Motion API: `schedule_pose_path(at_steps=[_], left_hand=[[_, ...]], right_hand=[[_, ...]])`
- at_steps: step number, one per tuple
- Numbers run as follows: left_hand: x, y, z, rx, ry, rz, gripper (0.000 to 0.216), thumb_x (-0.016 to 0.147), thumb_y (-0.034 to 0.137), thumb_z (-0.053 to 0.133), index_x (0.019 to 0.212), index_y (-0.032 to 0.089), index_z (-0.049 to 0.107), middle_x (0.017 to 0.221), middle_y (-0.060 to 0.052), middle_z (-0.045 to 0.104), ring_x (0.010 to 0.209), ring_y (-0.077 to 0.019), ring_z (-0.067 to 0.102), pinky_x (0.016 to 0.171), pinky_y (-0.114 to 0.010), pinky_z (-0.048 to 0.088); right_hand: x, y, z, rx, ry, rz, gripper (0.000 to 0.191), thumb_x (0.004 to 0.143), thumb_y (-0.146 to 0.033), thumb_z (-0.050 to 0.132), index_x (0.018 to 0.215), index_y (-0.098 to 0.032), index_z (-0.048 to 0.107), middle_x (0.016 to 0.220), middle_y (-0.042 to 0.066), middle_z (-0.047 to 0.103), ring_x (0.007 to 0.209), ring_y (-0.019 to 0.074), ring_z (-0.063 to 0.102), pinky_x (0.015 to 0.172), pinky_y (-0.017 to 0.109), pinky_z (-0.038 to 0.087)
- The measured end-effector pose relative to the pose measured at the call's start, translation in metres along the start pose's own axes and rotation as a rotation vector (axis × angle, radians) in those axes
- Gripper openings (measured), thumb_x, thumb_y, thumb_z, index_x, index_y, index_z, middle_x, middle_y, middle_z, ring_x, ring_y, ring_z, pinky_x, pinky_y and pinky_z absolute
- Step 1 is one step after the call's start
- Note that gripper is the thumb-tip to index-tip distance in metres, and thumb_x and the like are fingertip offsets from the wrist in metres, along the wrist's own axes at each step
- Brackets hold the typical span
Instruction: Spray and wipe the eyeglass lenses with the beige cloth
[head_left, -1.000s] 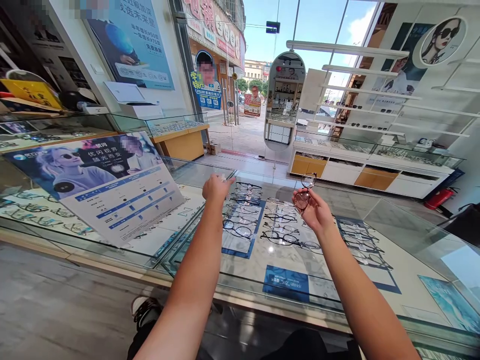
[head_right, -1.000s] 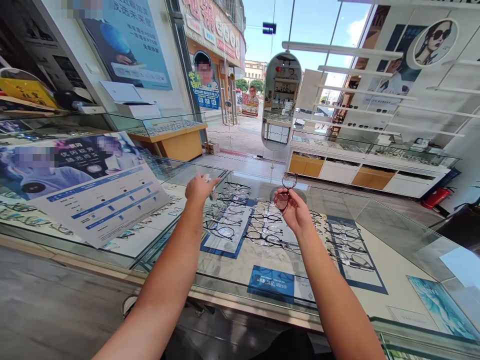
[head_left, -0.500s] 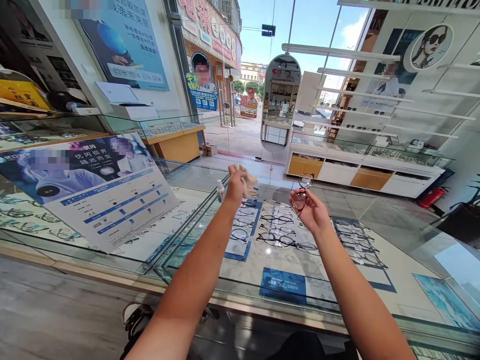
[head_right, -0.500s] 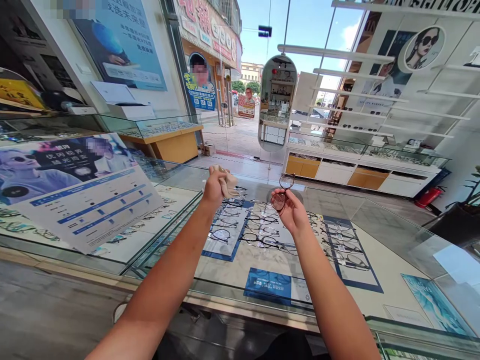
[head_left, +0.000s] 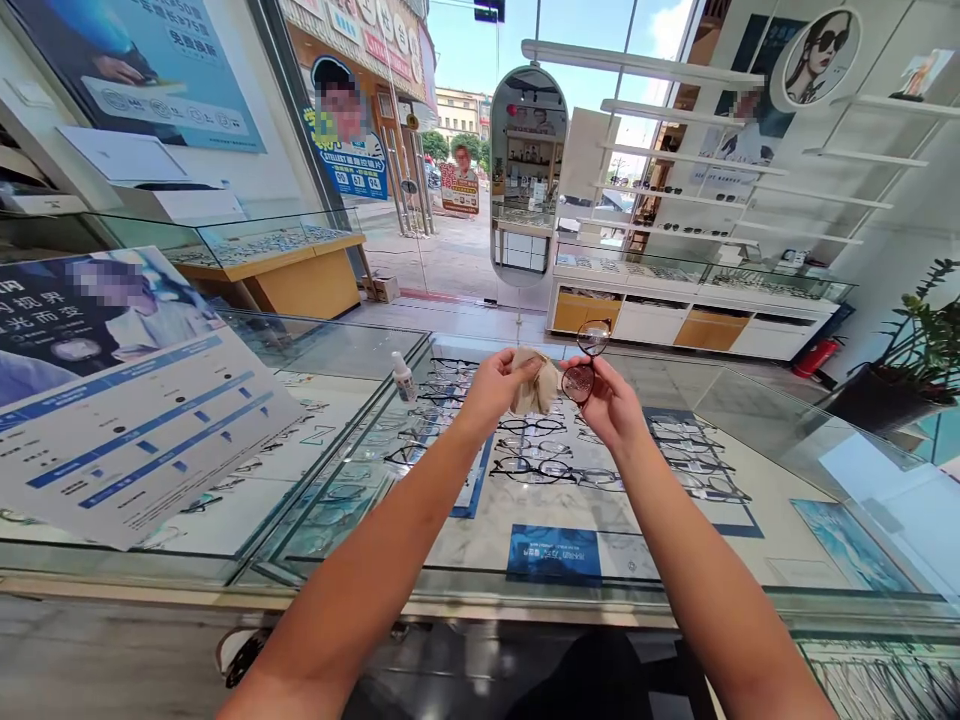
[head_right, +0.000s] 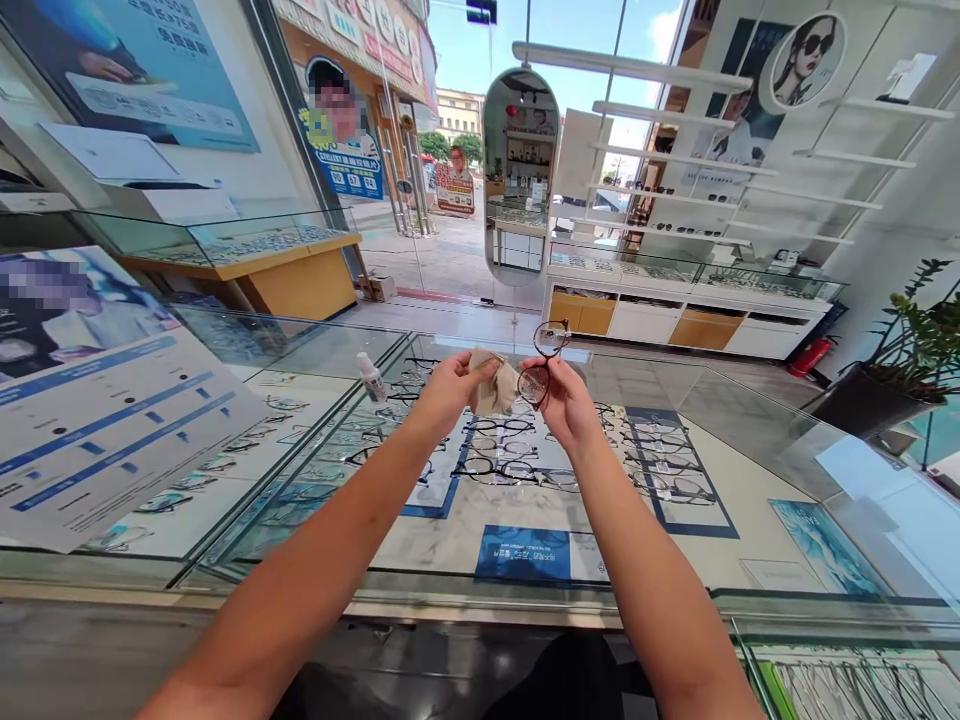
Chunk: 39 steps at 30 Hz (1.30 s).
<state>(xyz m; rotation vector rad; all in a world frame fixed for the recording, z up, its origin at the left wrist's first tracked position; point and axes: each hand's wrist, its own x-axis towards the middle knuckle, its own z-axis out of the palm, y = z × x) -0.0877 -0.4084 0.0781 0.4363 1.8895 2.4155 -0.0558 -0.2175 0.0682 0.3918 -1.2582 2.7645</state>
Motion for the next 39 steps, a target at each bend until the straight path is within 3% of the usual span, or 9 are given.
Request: schedule_pose_path(at_steps=[5, 8, 15, 19, 23, 29, 34, 39], left_hand=[[-0.004, -0.007, 0.006, -0.021, 0.027, 0.024, 0.070, 0.061, 0.068, 0.098, 0.101, 0.017, 0.072, 0.091, -0.005, 0.077, 0.077, -0.0190, 0.068, 0.072, -0.030, 0.055], [-0.005, -0.009, 0.009, -0.037, 0.052, 0.051, 0.069, 0.062, 0.068, 0.098, 0.100, 0.017, 0.073, 0.090, -0.004, 0.077, 0.077, -0.0185, 0.069, 0.072, -0.029, 0.055], [-0.007, -0.007, 0.014, -0.052, -0.064, 0.052, 0.069, 0.069, 0.075, 0.092, 0.102, 0.017, 0.073, 0.090, -0.005, 0.078, 0.084, -0.0208, 0.073, 0.075, -0.029, 0.056], [-0.008, -0.009, 0.016, -0.058, -0.117, 0.017, 0.071, 0.068, 0.072, 0.094, 0.106, 0.017, 0.071, 0.088, -0.004, 0.078, 0.081, -0.0212, 0.074, 0.075, -0.030, 0.058], [-0.009, -0.011, 0.017, -0.082, -0.136, -0.039, 0.073, 0.063, 0.065, 0.099, 0.108, 0.018, 0.066, 0.085, -0.002, 0.077, 0.075, -0.0190, 0.072, 0.071, -0.030, 0.058], [-0.009, -0.014, 0.017, -0.165, -0.129, -0.145, 0.079, 0.054, 0.053, 0.107, 0.107, 0.020, 0.059, 0.082, 0.000, 0.074, 0.065, -0.0155, 0.067, 0.065, -0.028, 0.054], [-0.010, -0.014, 0.018, -0.246, -0.178, -0.217, 0.079, 0.051, 0.040, 0.110, 0.109, 0.018, 0.062, 0.095, -0.003, 0.076, 0.081, -0.0182, 0.071, 0.077, -0.032, 0.056], [-0.012, -0.011, 0.016, -0.151, -0.229, -0.241, 0.073, 0.060, 0.051, 0.105, 0.113, 0.017, 0.069, 0.095, -0.004, 0.075, 0.081, -0.0181, 0.068, 0.072, -0.030, 0.050]], right_hand=[[-0.002, -0.001, 0.005, -0.089, -0.036, -0.025, 0.026, 0.085, -0.044, 0.088, 0.093, -0.022, 0.076, 0.107, 0.006, 0.082, 0.096, 0.0192, 0.075, 0.079, 0.028, 0.061], [-0.003, 0.000, 0.008, -0.110, -0.035, -0.040, 0.030, 0.081, -0.047, 0.091, 0.091, -0.023, 0.076, 0.109, 0.006, 0.082, 0.098, 0.0188, 0.073, 0.083, 0.028, 0.060], [0.000, 0.008, 0.007, -0.114, 0.003, 0.007, 0.034, 0.074, -0.045, 0.097, 0.088, -0.022, 0.077, 0.110, 0.005, 0.082, 0.096, 0.0170, 0.073, 0.086, 0.026, 0.059], [-0.001, 0.009, 0.008, -0.115, -0.011, 0.047, 0.035, 0.074, -0.046, 0.097, 0.089, -0.022, 0.077, 0.114, 0.005, 0.082, 0.095, 0.0193, 0.074, 0.082, 0.029, 0.061], [-0.001, 0.012, 0.007, -0.080, -0.007, 0.060, 0.037, 0.071, -0.047, 0.099, 0.088, -0.022, 0.077, 0.110, 0.004, 0.083, 0.086, 0.0153, 0.073, 0.076, 0.025, 0.060], [0.003, 0.015, 0.002, -0.072, 0.006, 0.088, 0.025, 0.084, -0.043, 0.089, 0.091, -0.023, 0.076, 0.090, 0.002, 0.082, 0.083, 0.0169, 0.074, 0.076, 0.028, 0.060], [0.003, 0.015, 0.001, -0.033, 0.030, 0.091, 0.019, 0.088, -0.038, 0.086, 0.091, -0.023, 0.075, 0.091, 0.002, 0.082, 0.086, 0.0181, 0.076, 0.079, 0.028, 0.061], [0.003, 0.014, 0.004, -0.027, 0.040, 0.077, 0.017, 0.088, -0.037, 0.086, 0.090, -0.023, 0.076, 0.095, 0.002, 0.082, 0.085, 0.0173, 0.075, 0.079, 0.029, 0.061]])
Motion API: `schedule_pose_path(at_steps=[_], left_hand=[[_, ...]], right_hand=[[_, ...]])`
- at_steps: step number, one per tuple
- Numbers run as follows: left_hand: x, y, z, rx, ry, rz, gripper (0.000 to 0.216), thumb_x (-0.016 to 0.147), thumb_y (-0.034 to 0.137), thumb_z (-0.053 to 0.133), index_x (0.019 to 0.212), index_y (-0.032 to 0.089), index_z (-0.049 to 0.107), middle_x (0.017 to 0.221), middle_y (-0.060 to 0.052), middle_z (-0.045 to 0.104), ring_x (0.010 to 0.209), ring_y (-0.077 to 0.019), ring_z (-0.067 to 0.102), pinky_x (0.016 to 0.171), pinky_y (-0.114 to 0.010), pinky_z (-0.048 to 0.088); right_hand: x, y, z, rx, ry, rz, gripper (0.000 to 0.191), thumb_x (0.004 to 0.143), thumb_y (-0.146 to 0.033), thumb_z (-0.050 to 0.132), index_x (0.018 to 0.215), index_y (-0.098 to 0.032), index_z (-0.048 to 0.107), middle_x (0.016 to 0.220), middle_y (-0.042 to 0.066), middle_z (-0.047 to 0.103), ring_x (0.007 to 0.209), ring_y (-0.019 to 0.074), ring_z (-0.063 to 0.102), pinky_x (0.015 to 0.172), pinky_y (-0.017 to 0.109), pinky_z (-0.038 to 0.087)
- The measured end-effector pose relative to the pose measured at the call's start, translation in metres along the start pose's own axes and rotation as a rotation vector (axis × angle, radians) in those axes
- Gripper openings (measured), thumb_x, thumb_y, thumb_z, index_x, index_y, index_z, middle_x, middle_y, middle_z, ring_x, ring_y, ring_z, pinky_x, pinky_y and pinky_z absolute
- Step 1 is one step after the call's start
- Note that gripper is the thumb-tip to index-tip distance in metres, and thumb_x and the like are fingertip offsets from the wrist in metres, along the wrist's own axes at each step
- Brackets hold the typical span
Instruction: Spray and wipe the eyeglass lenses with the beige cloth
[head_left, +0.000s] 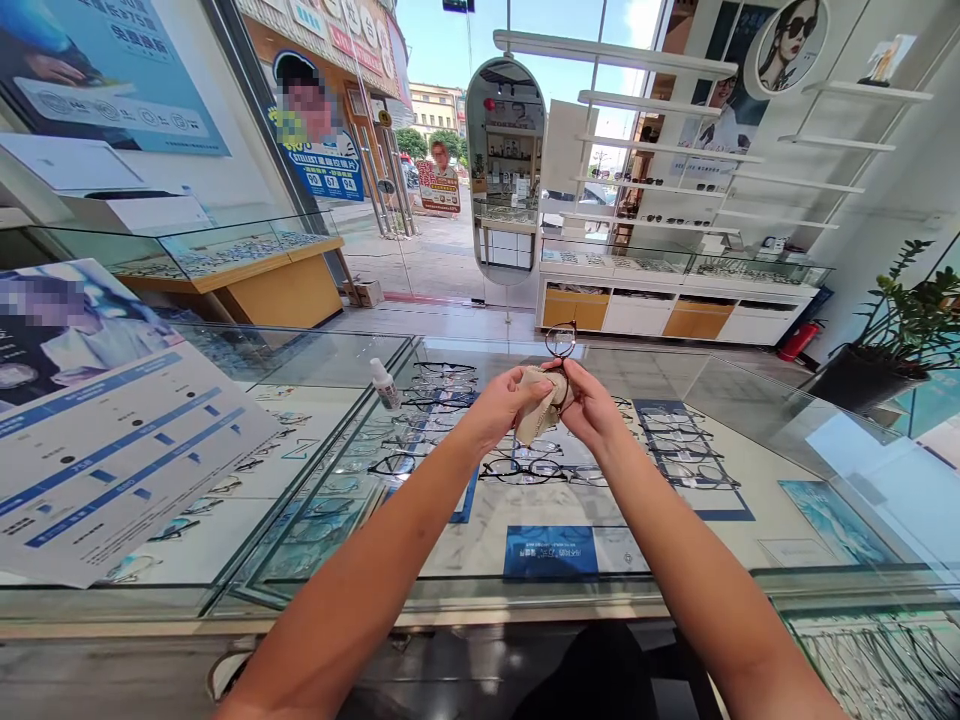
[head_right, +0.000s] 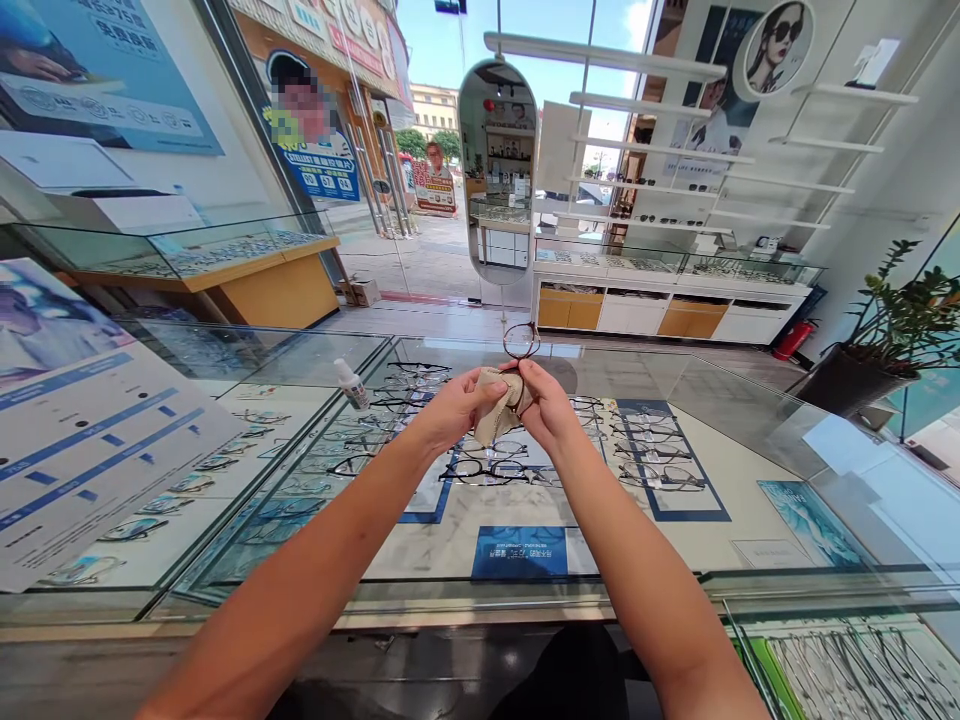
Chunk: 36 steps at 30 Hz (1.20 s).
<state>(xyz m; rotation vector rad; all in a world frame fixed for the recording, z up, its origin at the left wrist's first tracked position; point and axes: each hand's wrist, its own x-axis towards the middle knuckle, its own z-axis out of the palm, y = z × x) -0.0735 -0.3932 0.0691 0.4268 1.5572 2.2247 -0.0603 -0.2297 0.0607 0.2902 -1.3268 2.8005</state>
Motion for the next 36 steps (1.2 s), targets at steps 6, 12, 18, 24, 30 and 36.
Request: schedule_pose_path(at_steps=[6, 12, 18, 24, 30, 36], left_hand=[[0.002, -0.005, -0.005, 0.131, -0.054, -0.046, 0.068, 0.063, 0.073, 0.096, 0.092, 0.015, 0.076, 0.086, -0.007, 0.074, 0.073, -0.0179, 0.062, 0.065, -0.029, 0.042], [0.000, -0.006, -0.005, 0.158, -0.085, -0.009, 0.066, 0.069, 0.079, 0.090, 0.085, 0.017, 0.075, 0.077, -0.006, 0.071, 0.064, -0.0164, 0.057, 0.060, -0.030, 0.039], [-0.003, -0.003, -0.002, 0.153, -0.139, 0.037, 0.059, 0.072, 0.069, 0.094, 0.094, 0.017, 0.077, 0.080, -0.006, 0.075, 0.063, -0.0156, 0.060, 0.060, -0.027, 0.042], [-0.004, -0.005, -0.004, 0.236, -0.204, 0.075, 0.057, 0.081, 0.070, 0.087, 0.103, 0.018, 0.078, 0.084, -0.006, 0.074, 0.068, -0.0153, 0.061, 0.061, -0.025, 0.044], [-0.005, -0.004, -0.005, 0.283, -0.194, 0.064, 0.055, 0.080, 0.065, 0.089, 0.101, 0.017, 0.077, 0.085, -0.006, 0.073, 0.069, -0.0159, 0.061, 0.063, -0.026, 0.045], [-0.010, -0.001, 0.008, 0.229, -0.084, 0.095, 0.056, 0.069, 0.058, 0.097, 0.099, 0.015, 0.079, 0.081, -0.004, 0.071, 0.065, -0.0151, 0.058, 0.062, -0.027, 0.043]], right_hand=[[-0.001, 0.000, 0.001, 0.001, -0.008, -0.001, 0.023, 0.081, -0.038, 0.091, 0.088, -0.021, 0.078, 0.097, 0.002, 0.081, 0.082, 0.0141, 0.072, 0.077, 0.025, 0.060], [-0.003, -0.001, 0.000, -0.038, -0.028, 0.027, 0.029, 0.079, -0.042, 0.093, 0.091, -0.020, 0.080, 0.099, 0.003, 0.081, 0.082, 0.0146, 0.071, 0.075, 0.025, 0.059], [-0.003, -0.003, 0.001, -0.026, -0.042, 0.028, 0.021, 0.085, -0.040, 0.088, 0.091, -0.022, 0.078, 0.100, 0.003, 0.081, 0.084, 0.0166, 0.072, 0.075, 0.027, 0.058], [-0.003, -0.003, 0.001, 0.054, -0.032, 0.031, 0.021, 0.083, -0.039, 0.090, 0.090, -0.023, 0.078, 0.100, 0.002, 0.081, 0.083, 0.0158, 0.071, 0.074, 0.026, 0.059], [-0.002, -0.002, 0.000, 0.066, -0.022, 0.051, 0.022, 0.082, -0.039, 0.091, 0.090, -0.022, 0.079, 0.099, 0.002, 0.081, 0.082, 0.0154, 0.070, 0.074, 0.026, 0.059], [-0.003, 0.000, 0.002, 0.058, -0.025, 0.051, 0.017, 0.089, -0.037, 0.085, 0.092, -0.023, 0.077, 0.103, 0.002, 0.081, 0.086, 0.0165, 0.071, 0.081, 0.028, 0.060]])
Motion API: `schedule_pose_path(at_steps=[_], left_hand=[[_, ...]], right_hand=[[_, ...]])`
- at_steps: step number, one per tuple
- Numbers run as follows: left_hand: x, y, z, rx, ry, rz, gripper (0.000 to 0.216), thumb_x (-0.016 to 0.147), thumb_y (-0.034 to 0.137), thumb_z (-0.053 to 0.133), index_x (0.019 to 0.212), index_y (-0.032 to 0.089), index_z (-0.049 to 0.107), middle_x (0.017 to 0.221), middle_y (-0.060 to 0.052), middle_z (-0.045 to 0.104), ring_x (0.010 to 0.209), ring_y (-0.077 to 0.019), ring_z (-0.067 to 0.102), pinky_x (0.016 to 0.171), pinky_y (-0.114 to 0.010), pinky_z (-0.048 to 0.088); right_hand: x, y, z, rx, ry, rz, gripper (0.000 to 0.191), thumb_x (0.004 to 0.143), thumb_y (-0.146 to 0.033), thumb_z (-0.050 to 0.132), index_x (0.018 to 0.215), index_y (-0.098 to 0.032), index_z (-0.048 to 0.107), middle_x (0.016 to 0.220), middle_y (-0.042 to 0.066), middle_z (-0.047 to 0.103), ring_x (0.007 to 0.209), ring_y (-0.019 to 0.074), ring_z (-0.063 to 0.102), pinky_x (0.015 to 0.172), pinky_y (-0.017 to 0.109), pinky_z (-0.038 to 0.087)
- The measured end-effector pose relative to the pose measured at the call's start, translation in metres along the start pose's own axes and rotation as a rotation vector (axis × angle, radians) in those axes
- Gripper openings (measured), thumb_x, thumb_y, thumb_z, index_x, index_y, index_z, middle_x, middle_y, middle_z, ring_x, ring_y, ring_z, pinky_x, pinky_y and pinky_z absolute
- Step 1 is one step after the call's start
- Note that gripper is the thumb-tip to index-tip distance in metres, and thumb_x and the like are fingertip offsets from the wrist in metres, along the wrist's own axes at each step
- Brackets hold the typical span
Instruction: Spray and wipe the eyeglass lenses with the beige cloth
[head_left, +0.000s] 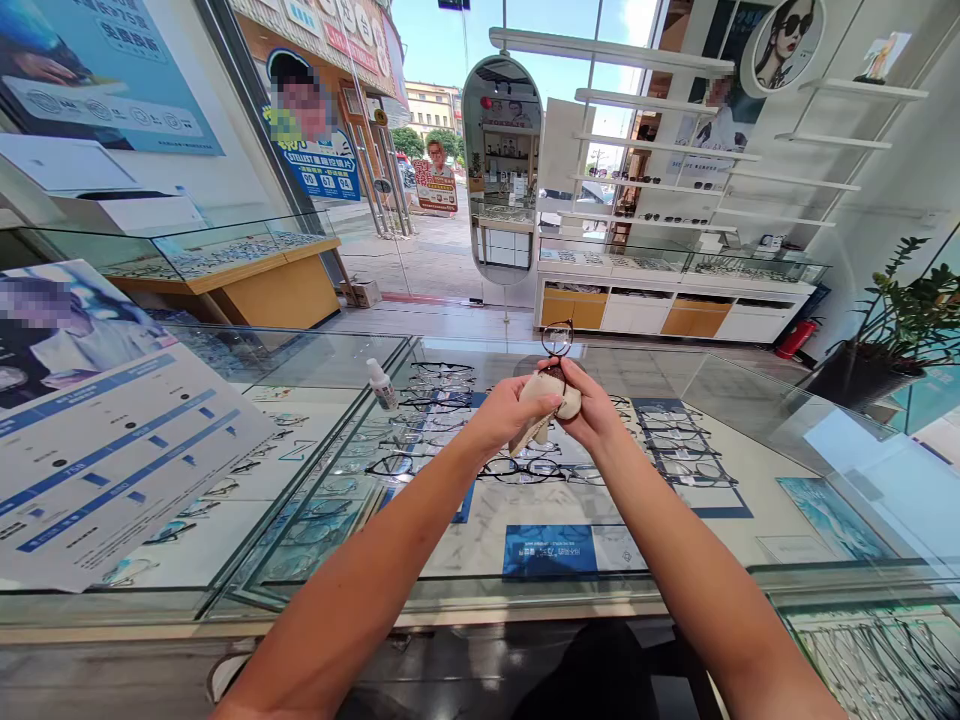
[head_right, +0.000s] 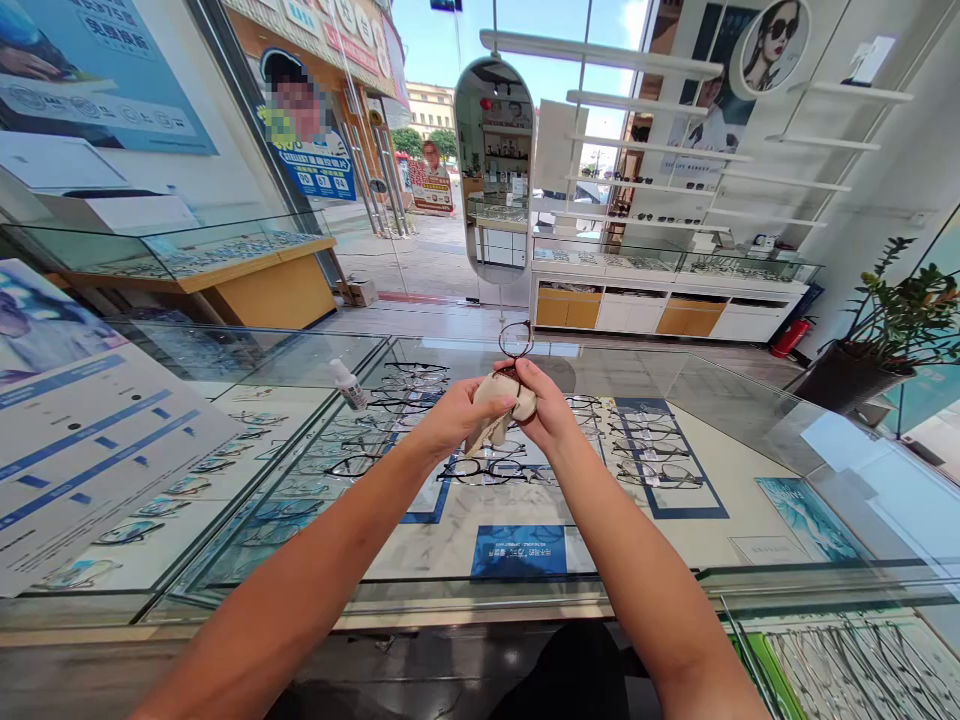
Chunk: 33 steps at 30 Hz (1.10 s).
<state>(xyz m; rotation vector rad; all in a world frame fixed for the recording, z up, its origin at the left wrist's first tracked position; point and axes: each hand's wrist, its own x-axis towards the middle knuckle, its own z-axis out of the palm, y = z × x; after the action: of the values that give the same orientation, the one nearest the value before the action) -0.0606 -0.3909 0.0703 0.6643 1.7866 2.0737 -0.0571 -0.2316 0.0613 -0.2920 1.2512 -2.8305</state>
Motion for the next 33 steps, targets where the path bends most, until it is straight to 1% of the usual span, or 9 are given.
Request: schedule_pose_path(at_steps=[3, 6, 11, 15, 18, 22, 26, 29, 33], left_hand=[[-0.001, 0.002, 0.007, -0.041, 0.046, 0.014, 0.056, 0.065, 0.057, 0.099, 0.096, 0.015, 0.079, 0.080, -0.004, 0.071, 0.066, -0.0148, 0.058, 0.061, -0.027, 0.043], [-0.002, 0.002, 0.011, -0.054, 0.083, 0.033, 0.055, 0.065, 0.057, 0.099, 0.097, 0.016, 0.080, 0.084, -0.005, 0.073, 0.070, -0.0162, 0.061, 0.063, -0.027, 0.046], [0.000, 0.001, 0.012, -0.114, 0.130, 0.064, 0.058, 0.063, 0.054, 0.102, 0.102, 0.017, 0.082, 0.091, -0.004, 0.076, 0.076, -0.0171, 0.066, 0.070, -0.028, 0.051], [0.002, 0.000, 0.013, -0.148, 0.176, 0.091, 0.062, 0.059, 0.053, 0.104, 0.103, 0.017, 0.081, 0.091, -0.003, 0.077, 0.078, -0.0172, 0.067, 0.075, -0.028, 0.054], [0.003, -0.002, 0.014, -0.144, 0.220, 0.114, 0.063, 0.061, 0.057, 0.103, 0.104, 0.018, 0.079, 0.089, -0.004, 0.077, 0.079, -0.0181, 0.068, 0.075, -0.029, 0.054], [0.003, -0.005, 0.016, -0.147, 0.268, 0.145, 0.066, 0.066, 0.062, 0.099, 0.112, 0.020, 0.077, 0.088, -0.003, 0.077, 0.079, -0.0186, 0.070, 0.074, -0.029, 0.054], [0.003, -0.007, 0.017, -0.123, 0.304, 0.199, 0.058, 0.074, 0.068, 0.092, 0.103, 0.021, 0.078, 0.090, -0.003, 0.076, 0.080, -0.0173, 0.067, 0.074, -0.027, 0.052], [0.004, -0.009, 0.018, -0.121, 0.304, 0.235, 0.055, 0.078, 0.070, 0.089, 0.099, 0.021, 0.078, 0.092, -0.003, 0.075, 0.081, -0.0163, 0.065, 0.075, -0.027, 0.051], [0.005, -0.009, 0.018, -0.105, 0.230, 0.215, 0.059, 0.079, 0.075, 0.085, 0.099, 0.019, 0.078, 0.087, -0.003, 0.074, 0.080, -0.0166, 0.063, 0.075, -0.027, 0.051]], right_hand=[[-0.001, 0.001, 0.002, 0.026, -0.007, -0.018, 0.016, 0.087, -0.036, 0.086, 0.092, -0.023, 0.077, 0.103, 0.002, 0.081, 0.087, 0.0163, 0.071, 0.080, 0.027, 0.060], [-0.003, 0.001, 0.005, 0.016, -0.001, -0.033, 0.016, 0.088, -0.035, 0.084, 0.091, -0.023, 0.075, 0.102, 0.002, 0.081, 0.090, 0.0175, 0.072, 0.084, 0.029, 0.061], [-0.004, 0.003, 0.011, 0.003, -0.004, -0.047, 0.019, 0.088, -0.039, 0.084, 0.092, -0.024, 0.073, 0.102, 0.003, 0.081, 0.091, 0.0180, 0.072, 0.082, 0.029, 0.059], [-0.006, 0.006, 0.017, 0.019, 0.002, -0.069, 0.021, 0.086, -0.039, 0.084, 0.089, -0.023, 0.071, 0.101, 0.003, 0.082, 0.093, 0.0178, 0.073, 0.084, 0.028, 0.059], [-0.009, 0.008, 0.021, -0.005, 0.028, -0.082, 0.021, 0.087, -0.041, 0.082, 0.087, -0.023, 0.069, 0.104, 0.003, 0.082, 0.093, 0.0177, 0.073, 0.080, 0.027, 0.057], [-0.013, 0.009, 0.026, -0.054, 0.037, -0.107, 0.023, 0.086, -0.043, 0.080, 0.085, -0.024, 0.066, 0.105, 0.002, 0.081, 0.092, 0.0175, 0.072, 0.078, 0.027, 0.056], [-0.015, 0.009, 0.030, -0.099, 0.014, -0.128, 0.030, 0.084, -0.048, 0.082, 0.082, -0.026, 0.062, 0.103, 0.003, 0.081, 0.098, 0.0213, 0.074, 0.080, 0.030, 0.059], [-0.015, 0.009, 0.030, -0.097, 0.007, -0.131, 0.030, 0.083, -0.048, 0.082, 0.080, -0.026, 0.061, 0.104, 0.003, 0.081, 0.105, 0.0233, 0.074, 0.083, 0.032, 0.060], [-0.013, 0.006, 0.026, -0.051, 0.028, -0.131, 0.025, 0.080, -0.039, 0.083, 0.077, -0.026, 0.062, 0.099, 0.002, 0.082, 0.096, 0.0204, 0.073, 0.079, 0.029, 0.059]])
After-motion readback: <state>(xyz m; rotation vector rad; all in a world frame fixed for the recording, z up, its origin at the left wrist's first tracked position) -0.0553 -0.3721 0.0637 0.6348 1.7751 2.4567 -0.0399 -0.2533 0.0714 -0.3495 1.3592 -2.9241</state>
